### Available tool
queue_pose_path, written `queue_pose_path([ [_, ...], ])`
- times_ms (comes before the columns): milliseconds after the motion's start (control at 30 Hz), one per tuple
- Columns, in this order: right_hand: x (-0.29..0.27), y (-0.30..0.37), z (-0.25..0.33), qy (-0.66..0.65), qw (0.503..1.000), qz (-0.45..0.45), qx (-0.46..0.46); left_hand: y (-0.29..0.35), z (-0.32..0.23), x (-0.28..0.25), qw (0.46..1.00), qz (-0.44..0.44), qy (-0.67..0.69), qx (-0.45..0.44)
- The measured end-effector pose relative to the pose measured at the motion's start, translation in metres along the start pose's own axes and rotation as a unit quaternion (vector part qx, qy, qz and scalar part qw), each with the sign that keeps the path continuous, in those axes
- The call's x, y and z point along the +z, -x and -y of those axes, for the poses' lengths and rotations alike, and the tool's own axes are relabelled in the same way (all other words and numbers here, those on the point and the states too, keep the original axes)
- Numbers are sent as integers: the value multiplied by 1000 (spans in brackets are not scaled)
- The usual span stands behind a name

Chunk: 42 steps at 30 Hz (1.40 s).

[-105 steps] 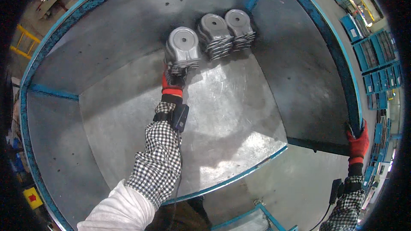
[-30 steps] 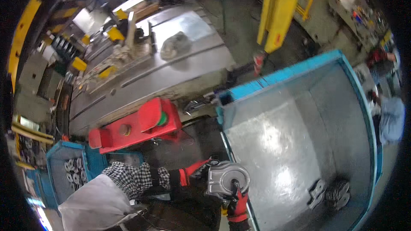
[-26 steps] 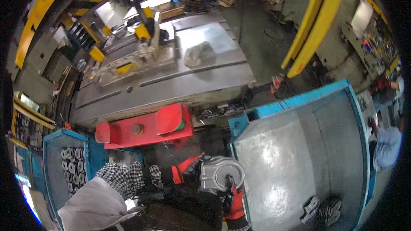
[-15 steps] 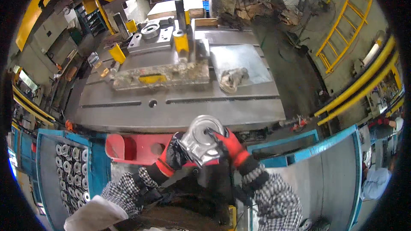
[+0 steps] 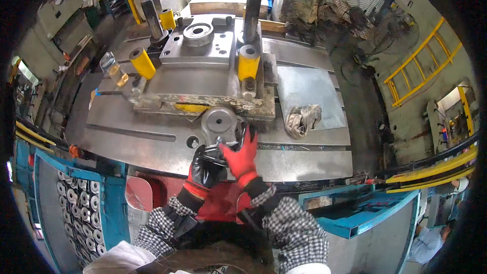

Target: Transfer metal parts from an industrial press machine area and stack them into storage bins.

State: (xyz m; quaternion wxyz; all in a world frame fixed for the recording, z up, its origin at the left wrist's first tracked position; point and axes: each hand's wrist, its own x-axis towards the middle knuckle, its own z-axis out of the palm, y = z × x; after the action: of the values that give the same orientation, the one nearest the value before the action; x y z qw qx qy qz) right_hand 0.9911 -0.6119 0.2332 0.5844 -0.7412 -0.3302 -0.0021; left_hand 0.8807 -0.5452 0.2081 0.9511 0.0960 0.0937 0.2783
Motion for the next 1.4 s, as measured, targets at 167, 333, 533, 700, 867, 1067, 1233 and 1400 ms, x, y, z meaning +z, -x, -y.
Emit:
queue_pose_path([
  [167, 1, 4, 5, 107, 988, 94, -57, 25, -7, 22, 985, 147, 58, -73],
  [333, -8, 0, 5, 126, 986, 102, -40, 85, -18, 59, 974, -9, -151, -171],
  [533, -82, 27, 14, 13, 993, 69, -99, 87, 9, 65, 904, 94, -376, -180],
  [700, -218, 120, -6, -117, 988, 84, 50, 89, 90, 78, 661, 341, -660, -105],
  [867, -370, 291, -66, 26, 971, -22, 236, 147, 233, 130, 779, 237, -416, -405],
  [1067, -483, 535, -140, -152, 792, -398, 437, 210, 354, 142, 620, 386, -503, -462],
  [1233, -609, 624, -167, -14, 644, -566, 515, 231, 436, 123, 561, 297, -467, -616],
  [1400, -733, 733, -237, 228, 576, -573, 537, 267, 527, 107, 246, 725, -525, -371],
])
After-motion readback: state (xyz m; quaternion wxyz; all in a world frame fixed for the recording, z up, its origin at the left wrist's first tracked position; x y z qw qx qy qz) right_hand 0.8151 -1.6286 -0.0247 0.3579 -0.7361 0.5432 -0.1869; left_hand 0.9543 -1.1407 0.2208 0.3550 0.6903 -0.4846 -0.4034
